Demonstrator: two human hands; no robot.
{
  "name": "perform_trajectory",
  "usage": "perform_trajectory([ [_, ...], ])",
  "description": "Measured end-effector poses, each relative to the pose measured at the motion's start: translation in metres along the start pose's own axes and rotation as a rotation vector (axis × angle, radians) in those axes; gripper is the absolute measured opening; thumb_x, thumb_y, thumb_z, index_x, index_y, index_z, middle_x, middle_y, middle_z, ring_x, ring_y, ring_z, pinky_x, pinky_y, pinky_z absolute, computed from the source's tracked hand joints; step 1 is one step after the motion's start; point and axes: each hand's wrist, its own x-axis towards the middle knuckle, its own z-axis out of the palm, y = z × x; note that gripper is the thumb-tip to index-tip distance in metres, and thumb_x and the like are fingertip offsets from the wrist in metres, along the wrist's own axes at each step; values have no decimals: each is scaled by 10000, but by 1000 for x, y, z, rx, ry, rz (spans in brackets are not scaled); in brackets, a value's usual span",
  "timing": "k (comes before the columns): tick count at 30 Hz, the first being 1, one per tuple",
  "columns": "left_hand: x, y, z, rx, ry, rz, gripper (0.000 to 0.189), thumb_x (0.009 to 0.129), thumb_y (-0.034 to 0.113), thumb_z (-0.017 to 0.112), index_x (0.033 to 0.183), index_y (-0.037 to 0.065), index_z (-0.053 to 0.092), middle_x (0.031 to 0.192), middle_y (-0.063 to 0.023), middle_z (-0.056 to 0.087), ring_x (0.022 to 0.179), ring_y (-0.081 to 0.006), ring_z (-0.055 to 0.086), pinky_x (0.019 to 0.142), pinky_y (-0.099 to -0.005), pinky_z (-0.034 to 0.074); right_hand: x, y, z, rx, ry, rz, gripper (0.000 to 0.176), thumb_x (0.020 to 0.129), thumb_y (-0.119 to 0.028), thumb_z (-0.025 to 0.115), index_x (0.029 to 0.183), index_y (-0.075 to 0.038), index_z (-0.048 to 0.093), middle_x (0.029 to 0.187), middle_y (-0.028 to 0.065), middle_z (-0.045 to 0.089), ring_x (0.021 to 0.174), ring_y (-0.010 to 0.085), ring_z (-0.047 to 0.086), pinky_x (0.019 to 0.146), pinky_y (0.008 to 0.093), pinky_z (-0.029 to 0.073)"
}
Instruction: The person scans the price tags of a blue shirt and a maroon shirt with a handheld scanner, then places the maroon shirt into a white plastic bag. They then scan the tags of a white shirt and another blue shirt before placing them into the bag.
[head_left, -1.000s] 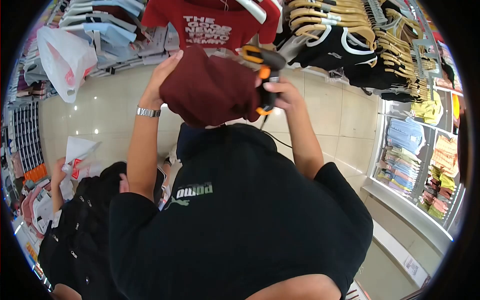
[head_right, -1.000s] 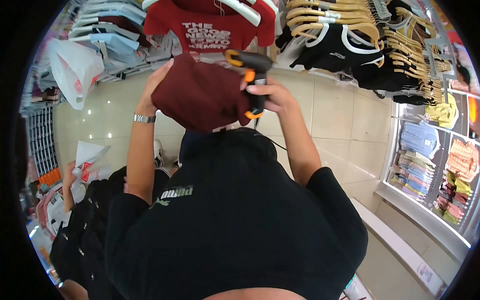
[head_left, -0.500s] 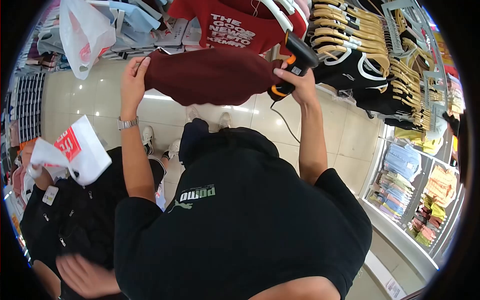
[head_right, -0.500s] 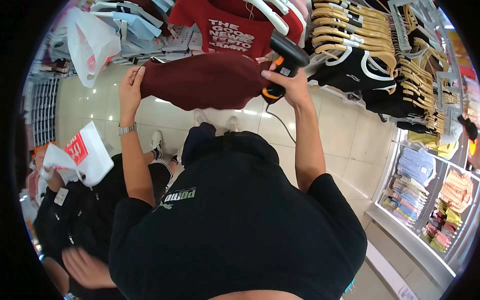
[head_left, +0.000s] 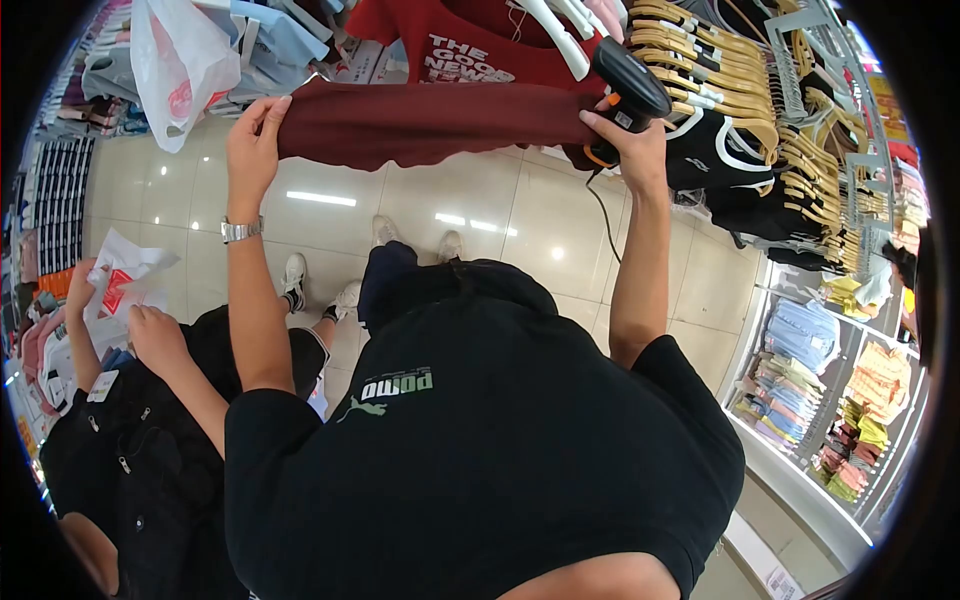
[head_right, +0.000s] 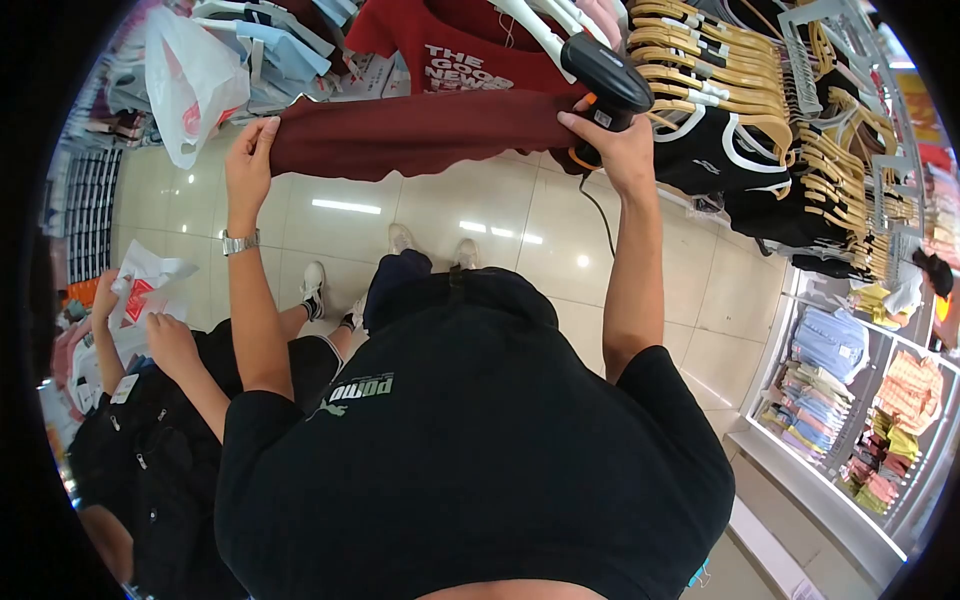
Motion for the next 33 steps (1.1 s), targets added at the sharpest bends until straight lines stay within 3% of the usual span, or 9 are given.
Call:
perform_trajectory([
  [3, 10, 19, -13, -176, -240, -109, 302, 1006, 289, 627, 1064, -1, 689, 902, 21, 649, 829, -41, 543, 733, -205, 440, 1, -23, -8, 35, -8, 12, 297, 720, -51, 862, 944, -37, 667, 891, 3, 651, 819, 106, 605, 763, 282, 513],
  [6, 30, 61, -38, -266, -218, -30, 277, 1010, 269, 618, 1134, 28, 675, 1016, 2, 667, 933, -52, 580, 802, -216, 471, 6, -47, -29, 269, -76, 42, 357, 724, 24, 824, 1019, -45, 636, 945, 19, 657, 895, 146, 645, 828, 303, 524],
  [9, 53, 87, -47, -1270, -274, -141, 447, 1029, 428, 492, 1220, 42, 611, 1248, -132, 642, 1102, -224, 620, 962, -363, 480, 20, -67, -50, 730, -140, 87, 354, 881, -11, 654, 1223, -13, 564, 1117, 112, 658, 1056, 234, 663, 968, 374, 526],
  [11, 47, 67, -16, -1444, -291, -234, 449, 1029, 430, 488, 1230, 44, 602, 1258, -131, 633, 1113, -226, 612, 969, -365, 476, 27, -79, -48, 836, -218, 83, 368, 903, -11, 616, 1266, 6, 566, 1223, 140, 641, 1187, 262, 619, 1056, 408, 482],
  [17, -67, 16, 124, -1411, -424, -630, 460, 1030, 435, 476, 1259, 50, 578, 1290, -131, 607, 1145, -233, 588, 987, -373, 463, 25, -80, -2, 465, -198, 36, 437, 795, 8, 761, 1214, 34, 639, 1199, 104, 688, 1124, 185, 621, 1034, 348, 466],
  [26, -108, 7, 142, -1425, -494, -695, 479, 1031, 444, 458, 1303, 59, 540, 1337, -131, 568, 1194, -244, 552, 1016, -384, 443, 3, 2, -3, -459, -150, 142, 370, 710, -180, 856, 994, -11, 690, 765, 41, 675, 661, 129, 598, 699, 319, 531],
  [27, -108, 6, 142, -1429, -498, -694, 481, 1031, 445, 457, 1308, 60, 536, 1342, -131, 564, 1199, -245, 549, 1019, -385, 440, -4, 6, -3, -522, -115, 190, 353, 736, -162, 848, 1016, -7, 699, 821, 47, 697, 737, 124, 632, 753, 302, 532],
  [29, -99, 3, 144, -1431, -500, -679, 486, 1031, 447, 453, 1318, 62, 528, 1352, -131, 555, 1210, -248, 541, 1025, -388, 436, -20, 26, 1, -12, -101, 133, 320, 780, -129, 821, 1036, 17, 698, 910, 81, 725, 847, 124, 662, 829, 292, 522],
  [33, -112, 2, 130, -1433, -496, -677, 496, 1031, 451, 445, 1337, 66, 512, 1373, -131, 538, 1232, -252, 525, 1037, -393, 427, -52, 45, 11, 748, -433, 387, 282, 878, -101, 721, 1113, 43, 657, 1286, 260, 607, 1139, 317, 641, 1050, 409, 475],
])
